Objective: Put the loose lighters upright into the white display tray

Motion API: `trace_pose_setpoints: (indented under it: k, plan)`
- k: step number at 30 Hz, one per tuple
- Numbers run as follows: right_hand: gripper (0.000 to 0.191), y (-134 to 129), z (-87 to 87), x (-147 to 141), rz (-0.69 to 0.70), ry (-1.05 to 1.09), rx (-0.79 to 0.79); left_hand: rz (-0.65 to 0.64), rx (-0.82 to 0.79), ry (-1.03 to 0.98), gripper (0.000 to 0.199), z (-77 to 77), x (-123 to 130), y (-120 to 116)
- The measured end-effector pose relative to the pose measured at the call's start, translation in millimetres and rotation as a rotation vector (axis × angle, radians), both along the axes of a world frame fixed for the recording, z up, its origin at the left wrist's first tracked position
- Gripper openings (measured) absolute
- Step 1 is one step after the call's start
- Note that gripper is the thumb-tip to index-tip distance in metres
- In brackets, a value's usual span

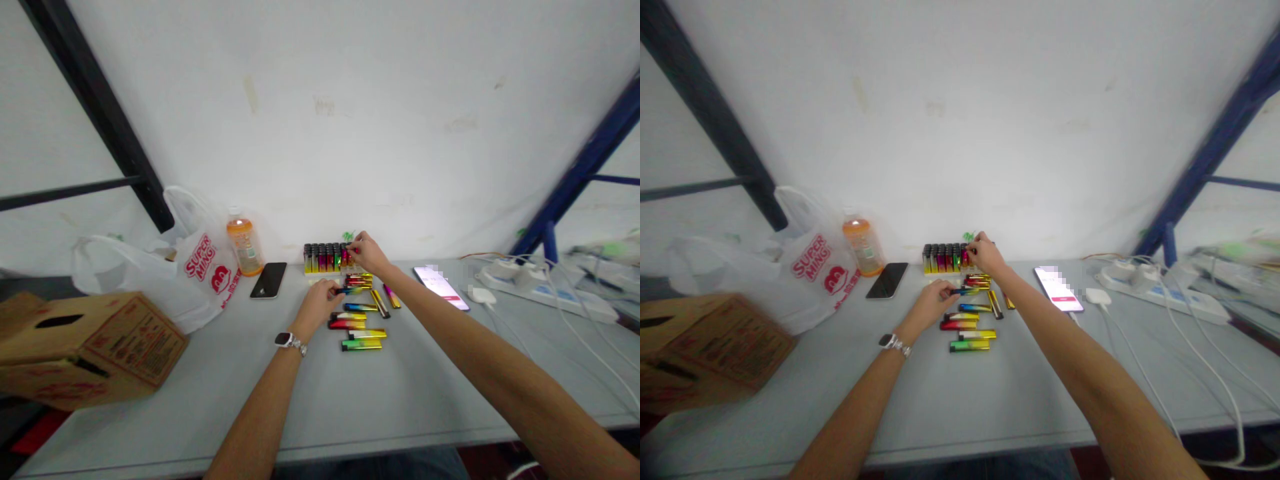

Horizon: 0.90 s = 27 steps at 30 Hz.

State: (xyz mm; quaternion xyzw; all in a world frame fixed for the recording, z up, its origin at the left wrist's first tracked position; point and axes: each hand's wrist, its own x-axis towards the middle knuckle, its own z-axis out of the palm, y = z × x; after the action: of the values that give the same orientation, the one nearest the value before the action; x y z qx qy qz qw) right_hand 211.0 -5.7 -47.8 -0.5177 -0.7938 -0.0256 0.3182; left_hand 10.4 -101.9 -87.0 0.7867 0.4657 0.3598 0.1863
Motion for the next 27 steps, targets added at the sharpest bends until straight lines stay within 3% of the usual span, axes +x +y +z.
trace_pose_setpoints:
  k: [4, 8, 13, 20, 23, 27]
  plan:
    - [0.032, -13, -5.5, -1, -0.081, -0.025, 0.031, 0.036, 0.024, -0.229, 0.021, 3.1, 4, 2]
    - [0.042, -24, -7.3, 1, -0.059, -0.040, 0.017, -0.007, -0.034, -0.454, 0.027, 7.4, 11, -4]
    - [0.043, -53, -13.2, -1, 0.035, 0.267, 0.112, -0.142, -0.148, -0.671, 0.033, 6.9, 26, -15]
    - [0.030, -114, -21.2, -10, 0.091, 0.630, 0.073, -0.003, -0.068, -0.642, 0.040, 12.7, 41, -31]
    - [0.030, -126, -20.2, -11, 0.109, 0.670, 0.050, 0.076, -0.073, -0.597, 0.048, 14.3, 42, -34]
    - [0.035, -130, -20.7, -11, 0.076, 0.676, 0.027, 0.185, -0.068, -0.582, 0.043, 14.2, 44, -32]
